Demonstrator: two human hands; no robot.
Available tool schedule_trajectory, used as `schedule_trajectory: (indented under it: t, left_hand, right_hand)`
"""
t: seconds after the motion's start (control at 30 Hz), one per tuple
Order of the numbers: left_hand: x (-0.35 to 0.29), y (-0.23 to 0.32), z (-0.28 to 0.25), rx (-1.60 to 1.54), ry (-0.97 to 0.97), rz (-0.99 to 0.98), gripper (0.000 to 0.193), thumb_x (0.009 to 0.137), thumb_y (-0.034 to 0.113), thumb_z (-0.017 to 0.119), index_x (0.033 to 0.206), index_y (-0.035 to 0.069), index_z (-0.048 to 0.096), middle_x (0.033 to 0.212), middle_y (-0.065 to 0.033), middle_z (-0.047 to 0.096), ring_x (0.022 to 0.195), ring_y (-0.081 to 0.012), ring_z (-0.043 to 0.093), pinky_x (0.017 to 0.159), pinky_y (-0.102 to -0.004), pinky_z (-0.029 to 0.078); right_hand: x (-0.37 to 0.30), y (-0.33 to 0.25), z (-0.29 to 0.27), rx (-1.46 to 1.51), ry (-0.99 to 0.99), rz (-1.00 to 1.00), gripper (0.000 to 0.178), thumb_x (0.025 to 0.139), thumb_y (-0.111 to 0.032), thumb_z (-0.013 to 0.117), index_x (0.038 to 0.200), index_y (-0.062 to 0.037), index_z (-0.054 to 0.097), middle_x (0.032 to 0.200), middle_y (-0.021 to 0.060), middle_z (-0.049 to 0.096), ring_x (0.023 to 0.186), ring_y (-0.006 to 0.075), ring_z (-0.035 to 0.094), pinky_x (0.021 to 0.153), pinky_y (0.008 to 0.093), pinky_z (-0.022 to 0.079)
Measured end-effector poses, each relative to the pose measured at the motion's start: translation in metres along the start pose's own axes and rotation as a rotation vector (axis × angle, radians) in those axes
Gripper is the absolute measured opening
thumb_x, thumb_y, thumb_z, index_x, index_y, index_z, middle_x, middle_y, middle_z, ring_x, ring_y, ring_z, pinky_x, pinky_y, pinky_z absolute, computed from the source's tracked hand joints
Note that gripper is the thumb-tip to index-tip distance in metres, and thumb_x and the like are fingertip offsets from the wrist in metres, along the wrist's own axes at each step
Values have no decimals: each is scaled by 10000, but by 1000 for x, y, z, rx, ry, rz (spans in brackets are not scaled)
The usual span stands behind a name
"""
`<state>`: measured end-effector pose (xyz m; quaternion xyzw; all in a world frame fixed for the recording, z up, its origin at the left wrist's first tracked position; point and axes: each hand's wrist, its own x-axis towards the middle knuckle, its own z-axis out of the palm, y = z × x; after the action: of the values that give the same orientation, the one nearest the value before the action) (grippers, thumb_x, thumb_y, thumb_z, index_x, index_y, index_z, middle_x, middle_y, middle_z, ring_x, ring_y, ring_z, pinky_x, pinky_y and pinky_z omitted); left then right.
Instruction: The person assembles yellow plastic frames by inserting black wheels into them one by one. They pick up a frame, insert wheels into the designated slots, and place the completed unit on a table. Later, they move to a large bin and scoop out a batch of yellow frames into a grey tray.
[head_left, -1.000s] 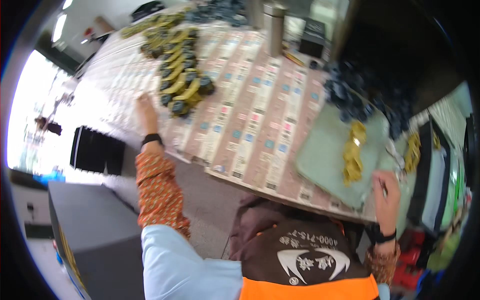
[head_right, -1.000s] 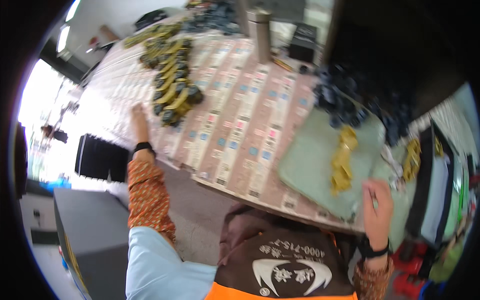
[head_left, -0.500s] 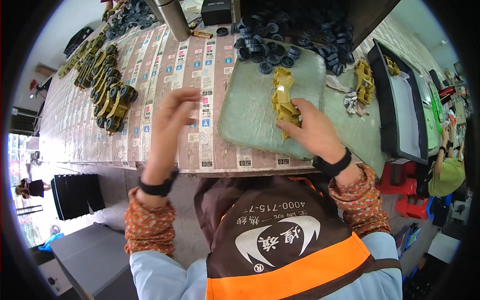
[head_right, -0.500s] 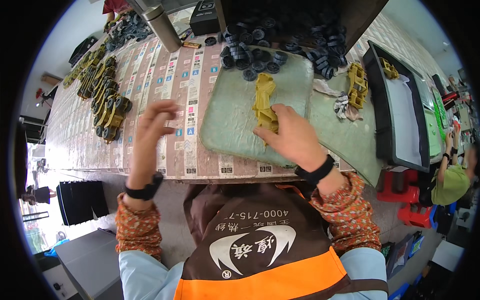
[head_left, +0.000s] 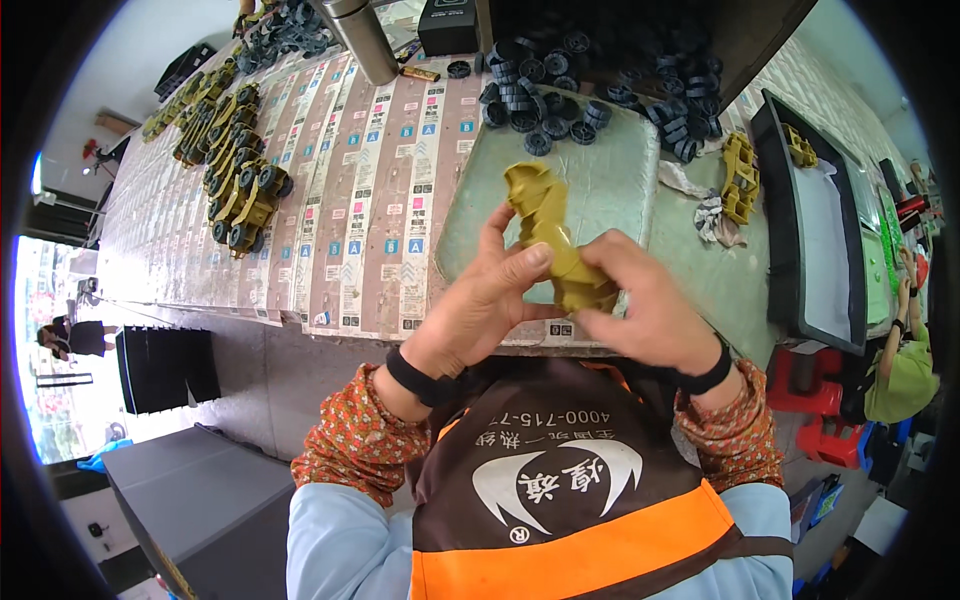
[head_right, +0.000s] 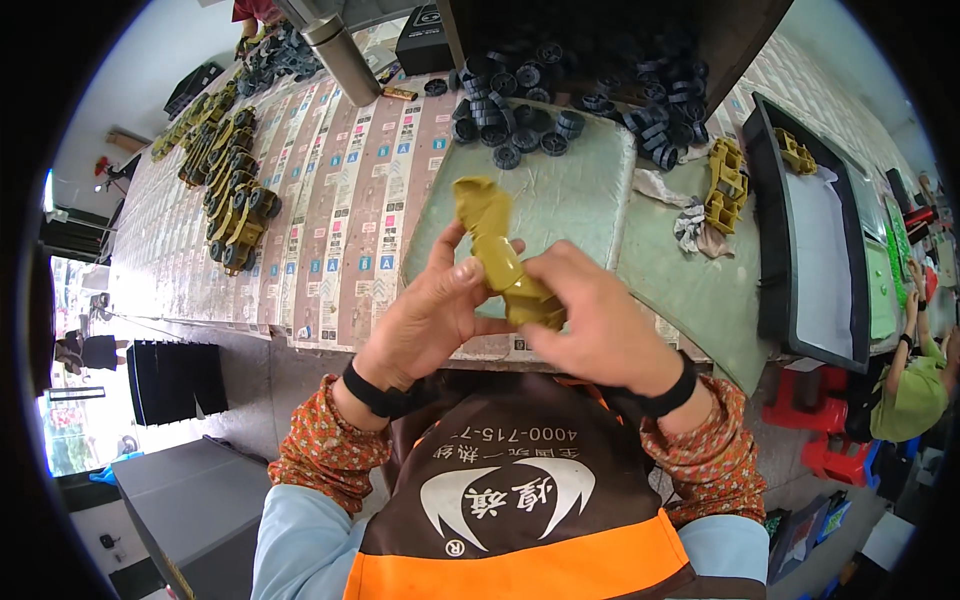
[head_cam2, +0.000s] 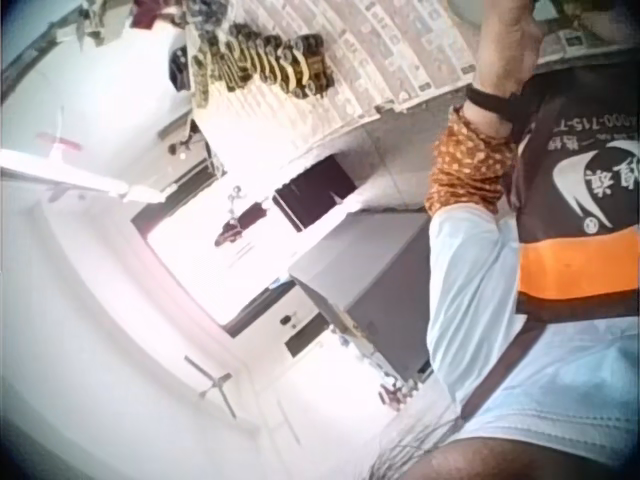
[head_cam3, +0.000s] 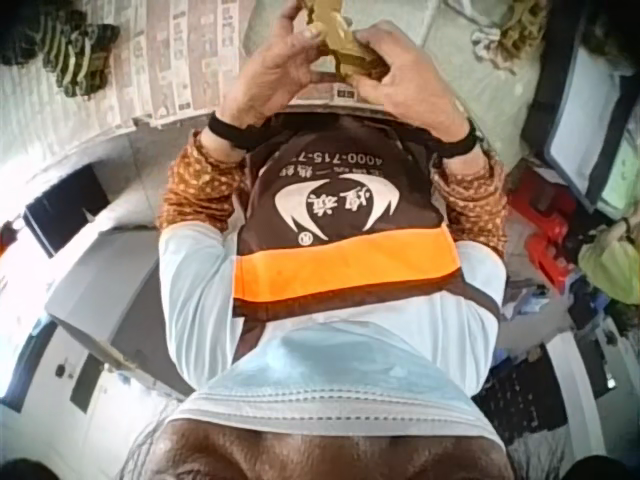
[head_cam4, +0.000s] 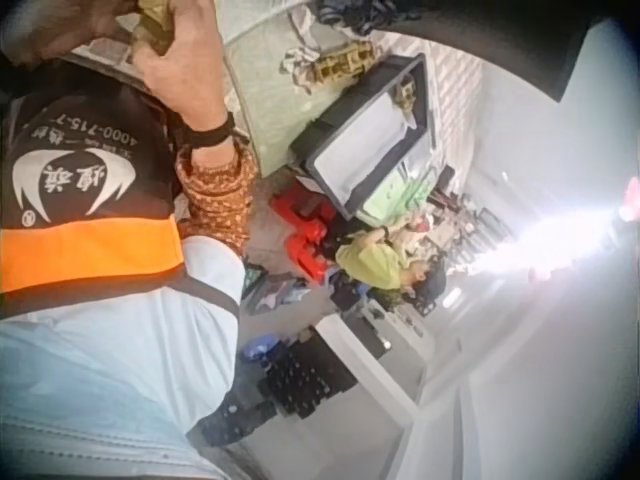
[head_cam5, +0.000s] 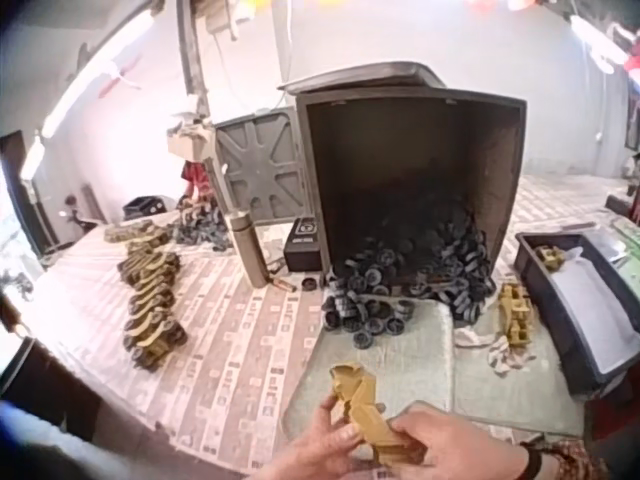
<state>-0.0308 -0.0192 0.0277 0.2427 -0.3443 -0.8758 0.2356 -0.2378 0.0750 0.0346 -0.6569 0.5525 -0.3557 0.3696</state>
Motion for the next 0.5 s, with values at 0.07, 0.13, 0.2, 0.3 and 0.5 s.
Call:
schedule_trajectory:
  t: [0.07, 0.13, 0.2, 0.3, 0.5]
  left_hand:
    - [4, -8, -2, 24, 71, 70, 816, 1001, 362, 688, 1587, 151, 161, 1407, -142, 514, 1270, -273, 552, 980, -491, 535]
    - [7, -12, -12, -28, 103, 124, 721, 1021, 361, 658, 1553, 128, 231, 1346, -144, 559, 1188, -260, 607, 942, -457, 562]
    - [0, -8, -10, 49, 192, 181, 552, 1084, 444, 488, 1447, 31, 442, 1267, -159, 630, 1115, -260, 667, 981, -493, 566]
    - [-4, -4, -18, -8, 170, 187, 557, 1087, 457, 471, 1453, 39, 442, 1257, -155, 630, 1073, -252, 671, 976, -513, 574]
    - [-18, -3, -29, -164, 180, 160, 554, 1094, 437, 444, 1486, 45, 418, 1340, -156, 571, 1164, -263, 622, 1039, -612, 525]
  right_hand:
    - [2, -20, 7, -241, 42, -159, 477, 880, -154, 757, 1311, -16, 607, 1037, 98, 647, 878, 237, 645, 828, 361, 530]
    - [15, -22, -7, -74, -14, -118, 407, 870, -151, 757, 1245, -31, 653, 1024, 110, 646, 872, 261, 651, 800, 354, 531]
    - [39, 0, -24, -14, 81, -64, 286, 863, -132, 739, 1137, -55, 714, 1008, 145, 653, 858, 286, 666, 763, 338, 533]
    - [90, 57, -64, -531, 304, -25, 252, 882, -121, 701, 1128, -69, 710, 1016, 157, 660, 915, 320, 678, 786, 385, 542]
    - [149, 114, -58, -890, 292, -37, 216, 869, -112, 639, 1078, -86, 687, 1141, 189, 619, 1011, 385, 672, 851, 488, 559]
